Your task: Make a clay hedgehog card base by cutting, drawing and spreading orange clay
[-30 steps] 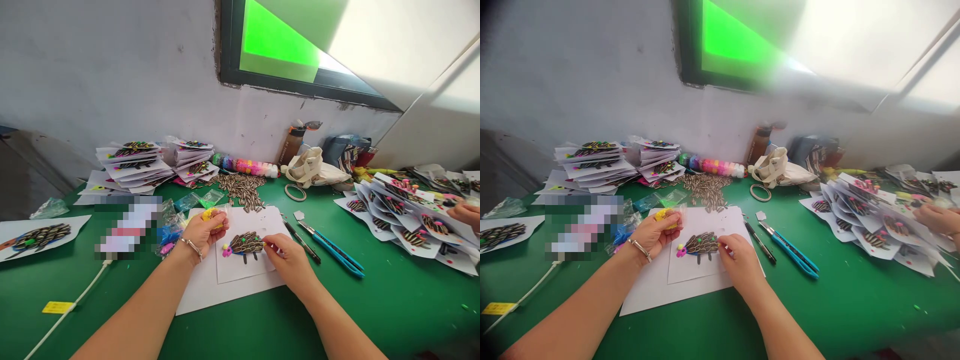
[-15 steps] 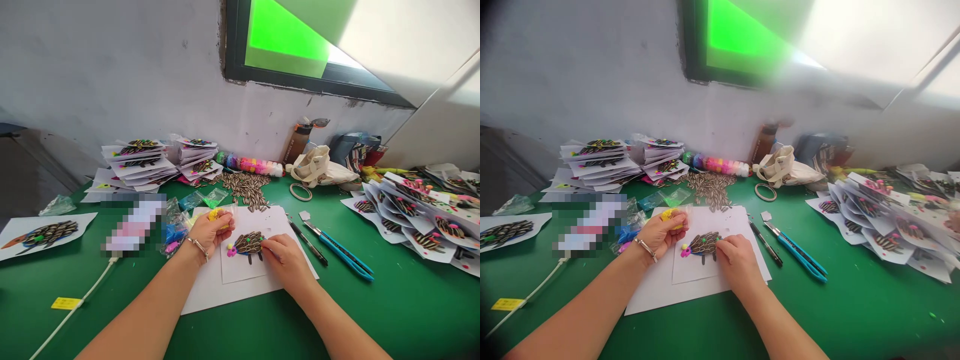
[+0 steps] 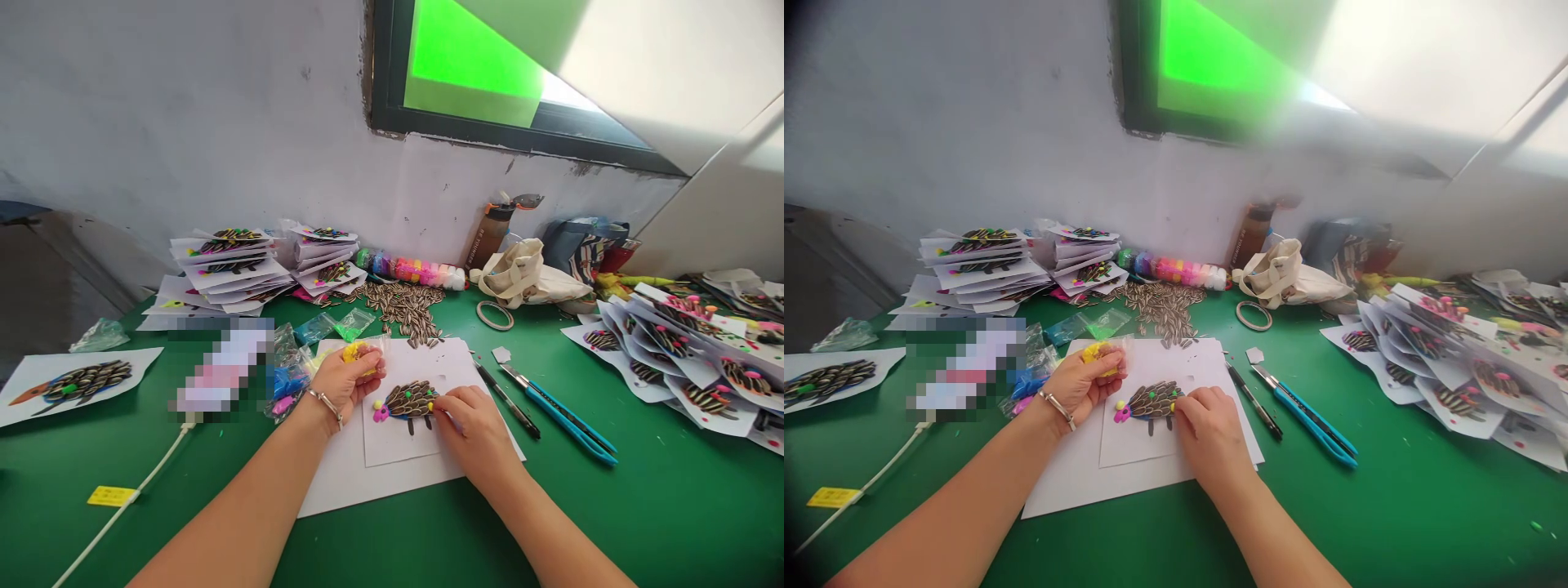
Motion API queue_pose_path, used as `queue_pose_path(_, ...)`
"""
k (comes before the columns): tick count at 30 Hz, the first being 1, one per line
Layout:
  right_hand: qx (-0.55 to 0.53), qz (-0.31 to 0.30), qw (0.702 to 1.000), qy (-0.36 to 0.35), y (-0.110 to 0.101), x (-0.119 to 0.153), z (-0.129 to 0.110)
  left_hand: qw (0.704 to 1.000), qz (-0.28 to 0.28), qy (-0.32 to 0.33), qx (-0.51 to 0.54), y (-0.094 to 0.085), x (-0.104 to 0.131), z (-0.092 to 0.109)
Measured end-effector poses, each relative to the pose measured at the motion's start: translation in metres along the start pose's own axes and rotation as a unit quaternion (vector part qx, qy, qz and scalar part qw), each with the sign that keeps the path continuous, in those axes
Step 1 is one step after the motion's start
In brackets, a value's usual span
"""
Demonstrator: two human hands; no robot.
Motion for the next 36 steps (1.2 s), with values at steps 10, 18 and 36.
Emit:
queue_pose_path(10,-0.037,-0.023,0.999,0.032,0.001,0.001,-0.001,1.000,-0.012,0.009,-0.006,0.000,0.002,0.001)
queue_pose_path(18,-0.033,-0.011,0.998,0.047,0.000,0.001,0.004,1.000,-0.013,0.011,-0.001,0.001,0.004,0.002)
queue_pose_path(36,0.012,-0.013,0.998,-0.052,-0.001,0.004,-0.014,1.000,-0.015,0.017,0.000,0.000,0.003,-0.001)
Point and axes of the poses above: each hand's wrist, its own x-axis away from the middle knuckle, its own y-axis out of the palm, z = x × y, the point moved 7 cm from there along -x, towards the middle knuckle
